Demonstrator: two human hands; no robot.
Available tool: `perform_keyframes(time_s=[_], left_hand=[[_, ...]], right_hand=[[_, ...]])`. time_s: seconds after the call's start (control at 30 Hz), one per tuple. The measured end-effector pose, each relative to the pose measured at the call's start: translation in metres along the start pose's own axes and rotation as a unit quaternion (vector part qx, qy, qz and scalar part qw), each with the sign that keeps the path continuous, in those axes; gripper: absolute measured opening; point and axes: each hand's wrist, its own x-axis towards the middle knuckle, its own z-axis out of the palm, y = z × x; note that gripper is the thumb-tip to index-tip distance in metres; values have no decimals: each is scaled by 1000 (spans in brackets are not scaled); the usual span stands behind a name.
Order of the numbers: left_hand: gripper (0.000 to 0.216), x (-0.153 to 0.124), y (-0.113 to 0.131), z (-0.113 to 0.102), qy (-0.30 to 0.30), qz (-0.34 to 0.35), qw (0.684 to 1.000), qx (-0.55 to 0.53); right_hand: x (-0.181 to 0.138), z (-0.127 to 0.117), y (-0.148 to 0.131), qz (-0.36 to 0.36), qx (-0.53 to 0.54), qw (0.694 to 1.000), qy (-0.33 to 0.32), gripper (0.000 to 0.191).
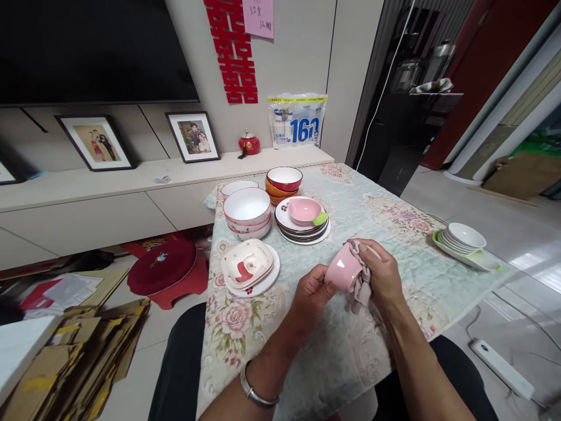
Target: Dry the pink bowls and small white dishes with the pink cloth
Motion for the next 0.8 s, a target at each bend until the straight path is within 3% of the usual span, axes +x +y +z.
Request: perform_keyframes(time_s=[0.1, 0.2, 0.3, 0.37, 0.47, 0.6, 0.7, 0.8], left_hand=[[29, -1, 1, 2, -1, -2, 1000, -14], [30, 0, 6, 5, -2, -1, 1000, -14], [36, 0, 12, 7, 2, 19, 1000, -2], [35, 0, 14, 7, -1, 15, 1000, 0], [27, -1, 10, 2, -13, -7, 1000, -4], [29, -2, 1, -3, -16, -25, 999, -26], [32, -2, 0, -1, 9, -43, 997, -57], [35, -2, 4, 2, 36, -57, 994, -82]], right_hand=[[-8, 4, -5, -162, -152, 974, -40, 23], [-17, 13, -11, -316, -278, 900, -109, 19], [-22, 18, -14, -374, -347, 846, -156, 19], [-20, 16, -13, -377, -336, 847, -163, 19], [-10, 7, -8, -318, -255, 903, -132, 20], [0, -1, 2, -108, -102, 986, -75, 26], [2, 1, 8, 27, 23, 998, -57, 32], [5, 3, 14, 62, 107, 992, -24, 30]])
